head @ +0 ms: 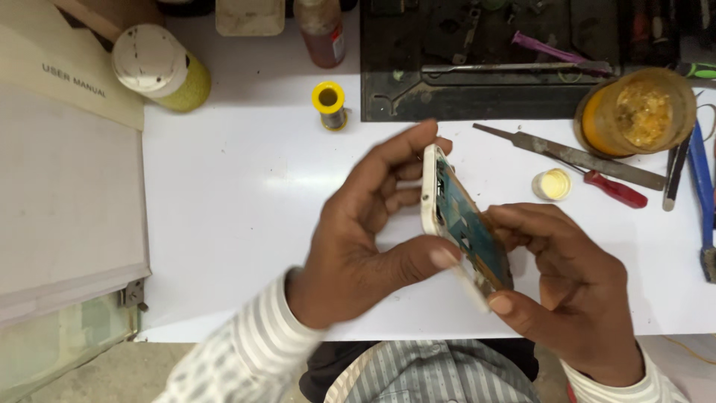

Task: The person works on an opened mobile phone, peeling a metal shield off the board and lifting the main board out of the housing. They use a blue pry tool on the board, apply liquid from a small bottle onto the phone, then fit the board back and snap the back cover onto the phone body.

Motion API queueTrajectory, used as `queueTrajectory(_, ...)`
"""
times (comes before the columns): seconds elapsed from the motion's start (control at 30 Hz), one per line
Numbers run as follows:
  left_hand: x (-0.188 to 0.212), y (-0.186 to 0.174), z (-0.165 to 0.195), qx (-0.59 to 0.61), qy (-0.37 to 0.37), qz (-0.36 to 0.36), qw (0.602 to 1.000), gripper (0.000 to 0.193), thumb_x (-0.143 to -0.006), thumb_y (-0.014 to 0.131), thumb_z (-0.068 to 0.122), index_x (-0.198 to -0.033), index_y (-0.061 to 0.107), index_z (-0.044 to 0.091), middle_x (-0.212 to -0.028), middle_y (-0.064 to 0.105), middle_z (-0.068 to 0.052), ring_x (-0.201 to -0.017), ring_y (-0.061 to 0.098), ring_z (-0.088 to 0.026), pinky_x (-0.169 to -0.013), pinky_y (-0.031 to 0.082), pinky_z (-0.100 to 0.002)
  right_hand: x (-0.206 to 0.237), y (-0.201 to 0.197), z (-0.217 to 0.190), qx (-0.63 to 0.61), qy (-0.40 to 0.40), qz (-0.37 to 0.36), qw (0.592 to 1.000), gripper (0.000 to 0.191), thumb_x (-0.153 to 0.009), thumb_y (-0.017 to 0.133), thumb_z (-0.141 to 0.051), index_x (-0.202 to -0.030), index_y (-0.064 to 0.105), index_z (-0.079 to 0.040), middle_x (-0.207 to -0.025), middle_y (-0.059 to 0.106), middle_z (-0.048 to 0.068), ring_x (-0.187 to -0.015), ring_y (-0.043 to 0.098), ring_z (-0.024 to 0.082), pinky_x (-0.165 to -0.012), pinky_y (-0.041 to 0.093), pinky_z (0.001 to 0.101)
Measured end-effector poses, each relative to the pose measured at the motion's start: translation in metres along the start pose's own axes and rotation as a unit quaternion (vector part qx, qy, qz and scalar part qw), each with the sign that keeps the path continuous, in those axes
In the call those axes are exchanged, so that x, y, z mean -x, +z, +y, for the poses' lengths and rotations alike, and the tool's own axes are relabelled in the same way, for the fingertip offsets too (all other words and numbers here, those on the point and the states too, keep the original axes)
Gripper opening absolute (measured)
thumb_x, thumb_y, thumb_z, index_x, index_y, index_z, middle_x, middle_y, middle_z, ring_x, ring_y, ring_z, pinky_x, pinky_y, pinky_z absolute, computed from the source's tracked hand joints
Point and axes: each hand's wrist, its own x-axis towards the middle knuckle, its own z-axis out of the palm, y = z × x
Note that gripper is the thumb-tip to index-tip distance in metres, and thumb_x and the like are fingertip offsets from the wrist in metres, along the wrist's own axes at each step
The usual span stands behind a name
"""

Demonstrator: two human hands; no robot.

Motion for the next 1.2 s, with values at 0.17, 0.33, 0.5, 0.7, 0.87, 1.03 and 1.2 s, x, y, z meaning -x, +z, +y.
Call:
queueTrajectory(0.17,0.008,0.034,-0.002,0.051,-0.015,0.087,0.995,0.086,-0.103,0.064,0.044,-0.165,0.026,0.0,-0.167,0.041,-0.023,-0.153,0.046,-0.026,-0.128,0.039,-0.043,0.001,0.003,-0.005,-0.003,0.009,0.015,1.0,0.064,-0.08,0.083,-0.014,-0.137,0.063,0.007,-0.131,0.064,0.019,-0.113,0.059,0.022,-0.098,0.047,0.0369)
queueTrajectory(0.33,0.014,0.05,-0.008,0.099,-0.044,0.12,0.987,0.087,-0.104,0.067,0.038,-0.168,0.022,0.002,-0.169,0.04,-0.023,-0.146,0.052,-0.031,-0.125,0.043,-0.046,0.004,-0.008,-0.009,0.031,0.017,-0.005,0.999,0.066,-0.078,0.084,-0.021,-0.136,0.065,0.006,-0.124,0.067,0.017,-0.107,0.059,0.022,-0.093,0.046,0.0359)
queueTrajectory(0.5,0.015,0.055,-0.012,0.099,-0.07,0.115,0.986,0.091,-0.098,0.072,0.032,-0.166,0.019,0.002,-0.163,0.041,-0.026,-0.143,0.051,-0.032,-0.121,0.043,-0.05,0.008,-0.028,-0.007,-0.015,0.081,-0.029,0.996,0.063,-0.083,0.078,-0.025,-0.135,0.067,0.01,-0.122,0.069,0.021,-0.104,0.059,0.024,-0.092,0.047,0.0383)
queueTrajectory(0.7,0.013,0.06,-0.02,0.127,-0.084,0.123,0.981,0.097,-0.097,0.071,0.046,-0.166,0.021,-0.002,-0.16,0.047,-0.025,-0.14,0.056,-0.033,-0.116,0.05,-0.053,0.016,-0.052,0.008,-0.121,0.149,-0.032,0.981,0.067,-0.092,0.07,-0.033,-0.138,0.059,0.014,-0.128,0.068,0.026,-0.116,0.067,0.029,-0.103,0.049,0.0446)
queueTrajectory(0.87,0.014,0.063,-0.023,0.156,-0.091,0.122,0.976,0.101,-0.097,0.072,0.05,-0.166,0.023,-0.003,-0.149,0.052,-0.026,-0.136,0.057,-0.035,-0.116,0.05,-0.055,0.025,-0.053,0.022,-0.193,0.148,0.058,0.968,0.072,-0.093,0.07,-0.041,-0.136,0.05,0.014,-0.128,0.065,0.026,-0.119,0.063,0.031,-0.099,0.052,0.0507)
queueTrajectory(1.03,0.016,0.059,-0.021,0.165,-0.092,0.12,0.975,0.1,-0.095,0.072,0.052,-0.165,0.024,-0.002,-0.153,0.052,-0.021,-0.137,0.057,-0.034,-0.114,0.051,-0.056,0.016,-0.06,0.024,-0.264,0.223,0.005,0.938,0.081,-0.096,0.059,-0.053,-0.129,0.059,0.021,-0.113,0.07,0.031,-0.098,0.06,0.031,-0.086,0.047,0.0448)
queueTrajectory(1.2,0.015,0.056,-0.022,0.181,-0.089,0.118,0.972,0.099,-0.095,0.072,0.052,-0.164,0.025,-0.002,-0.156,0.049,-0.02,-0.137,0.057,-0.034,-0.112,0.051,-0.056,0.009,-0.056,0.019,-0.297,0.241,-0.002,0.924,0.084,-0.098,0.055,-0.056,-0.13,0.06,0.021,-0.113,0.07,0.032,-0.093,0.058,0.032,-0.08,0.046,0.0456)
